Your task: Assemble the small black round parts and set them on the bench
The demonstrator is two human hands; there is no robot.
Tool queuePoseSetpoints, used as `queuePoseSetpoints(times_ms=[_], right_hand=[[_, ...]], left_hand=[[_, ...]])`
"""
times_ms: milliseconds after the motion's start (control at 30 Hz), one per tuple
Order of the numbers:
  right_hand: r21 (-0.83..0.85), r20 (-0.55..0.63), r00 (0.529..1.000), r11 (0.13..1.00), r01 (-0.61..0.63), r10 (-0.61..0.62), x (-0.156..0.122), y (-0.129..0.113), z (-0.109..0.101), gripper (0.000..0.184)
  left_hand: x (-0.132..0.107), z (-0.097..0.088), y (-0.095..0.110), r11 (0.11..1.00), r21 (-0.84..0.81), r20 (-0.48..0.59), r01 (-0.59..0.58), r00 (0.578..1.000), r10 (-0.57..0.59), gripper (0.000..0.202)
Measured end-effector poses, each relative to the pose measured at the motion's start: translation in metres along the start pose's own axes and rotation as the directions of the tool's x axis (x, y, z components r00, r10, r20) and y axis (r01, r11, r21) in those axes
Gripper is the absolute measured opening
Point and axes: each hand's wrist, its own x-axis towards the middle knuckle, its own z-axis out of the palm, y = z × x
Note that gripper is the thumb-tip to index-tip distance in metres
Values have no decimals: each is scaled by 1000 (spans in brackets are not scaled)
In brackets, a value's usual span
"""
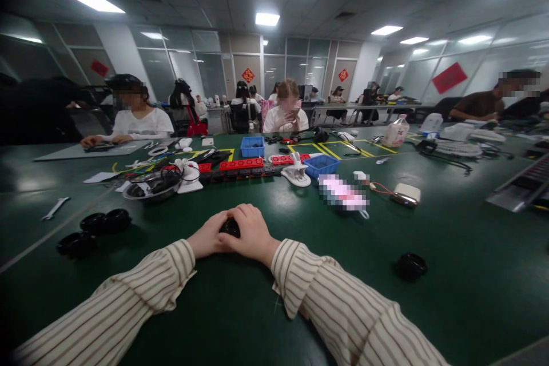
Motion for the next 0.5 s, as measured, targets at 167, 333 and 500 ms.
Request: queuePoseSetpoints(times_ms=[167, 333, 500], right_hand=[[-61, 26, 995, 994, -93, 95, 2, 5, 5, 33], [4, 57, 998, 1000, -18, 18, 2, 5, 4, 22], [126, 91, 988, 986, 112, -124, 3, 5, 0, 26]], left_hand=[[-1, 3, 12, 991, 127, -47, 34, 999, -28, 36], [1, 1, 10, 998, 58, -47, 2, 999, 0, 34], [2, -4, 2, 992, -113, 26, -60, 998, 63, 35]])
